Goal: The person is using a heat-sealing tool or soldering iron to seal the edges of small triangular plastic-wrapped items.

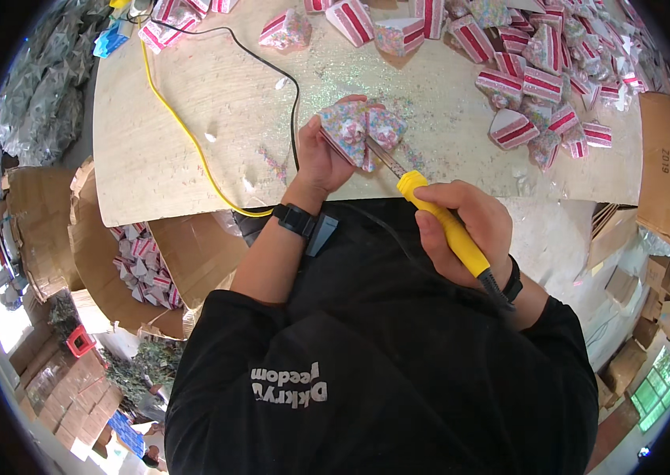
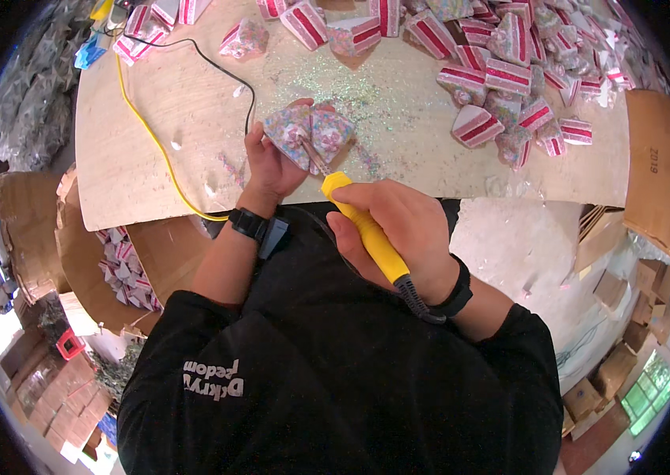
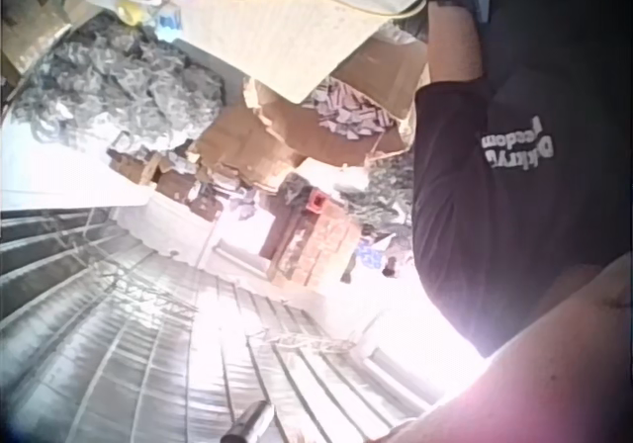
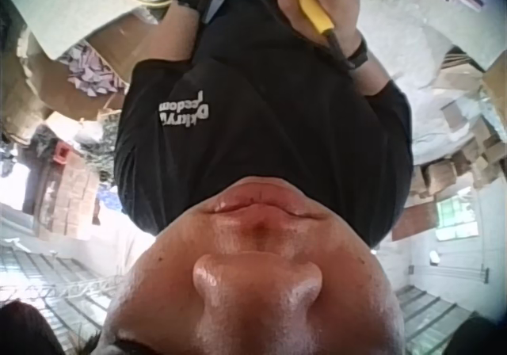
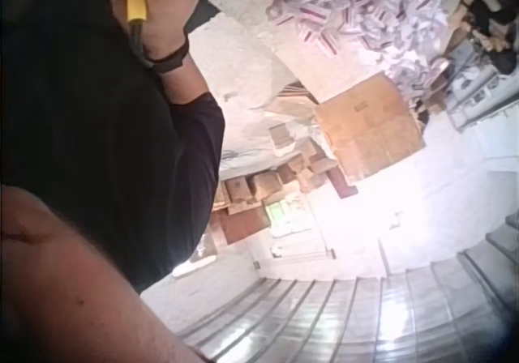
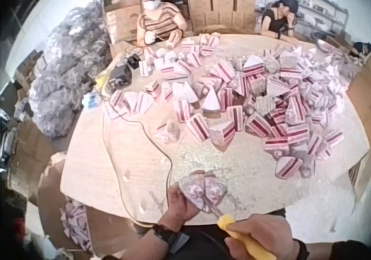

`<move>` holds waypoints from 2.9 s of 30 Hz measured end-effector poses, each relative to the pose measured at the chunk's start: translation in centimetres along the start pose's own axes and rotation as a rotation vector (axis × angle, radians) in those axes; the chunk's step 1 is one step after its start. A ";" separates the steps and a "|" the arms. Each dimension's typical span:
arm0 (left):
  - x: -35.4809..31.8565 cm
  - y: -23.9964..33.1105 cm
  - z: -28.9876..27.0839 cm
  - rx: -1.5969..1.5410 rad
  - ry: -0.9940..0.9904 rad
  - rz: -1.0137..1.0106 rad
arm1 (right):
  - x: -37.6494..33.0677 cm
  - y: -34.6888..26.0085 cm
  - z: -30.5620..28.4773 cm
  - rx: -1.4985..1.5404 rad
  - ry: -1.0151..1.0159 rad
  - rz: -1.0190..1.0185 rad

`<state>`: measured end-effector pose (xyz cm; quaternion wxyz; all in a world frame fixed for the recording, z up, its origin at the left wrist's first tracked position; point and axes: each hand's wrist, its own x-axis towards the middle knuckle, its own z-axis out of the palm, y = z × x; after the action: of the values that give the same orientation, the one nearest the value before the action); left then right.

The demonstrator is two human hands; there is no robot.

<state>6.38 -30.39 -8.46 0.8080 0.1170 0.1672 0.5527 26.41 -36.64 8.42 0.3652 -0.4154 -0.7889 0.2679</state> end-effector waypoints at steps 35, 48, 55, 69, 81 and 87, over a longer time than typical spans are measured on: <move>-0.1 0.6 0.5 -0.127 0.155 -0.033 | 0.0 -0.3 0.1 -0.097 0.158 0.010; 0.0 0.6 1.1 -0.057 0.183 -0.028 | 0.0 -0.1 0.1 -0.080 0.166 0.018; -0.1 0.4 0.9 -0.034 0.168 -0.015 | 0.0 -0.2 0.1 -0.068 0.148 0.056; 0.0 0.4 0.5 -0.056 0.134 -0.018 | 0.2 -0.2 0.2 -0.055 0.131 0.114; 0.0 0.4 0.4 -0.112 0.050 -0.008 | 0.2 0.2 0.2 -0.040 0.137 0.100; 0.0 0.4 0.7 0.001 0.117 -0.013 | 0.2 0.3 0.2 -0.024 0.130 0.121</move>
<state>6.31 -30.24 -7.66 0.8002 0.0839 0.2154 0.5534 26.28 -36.36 8.14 0.3937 -0.4834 -0.7400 0.2524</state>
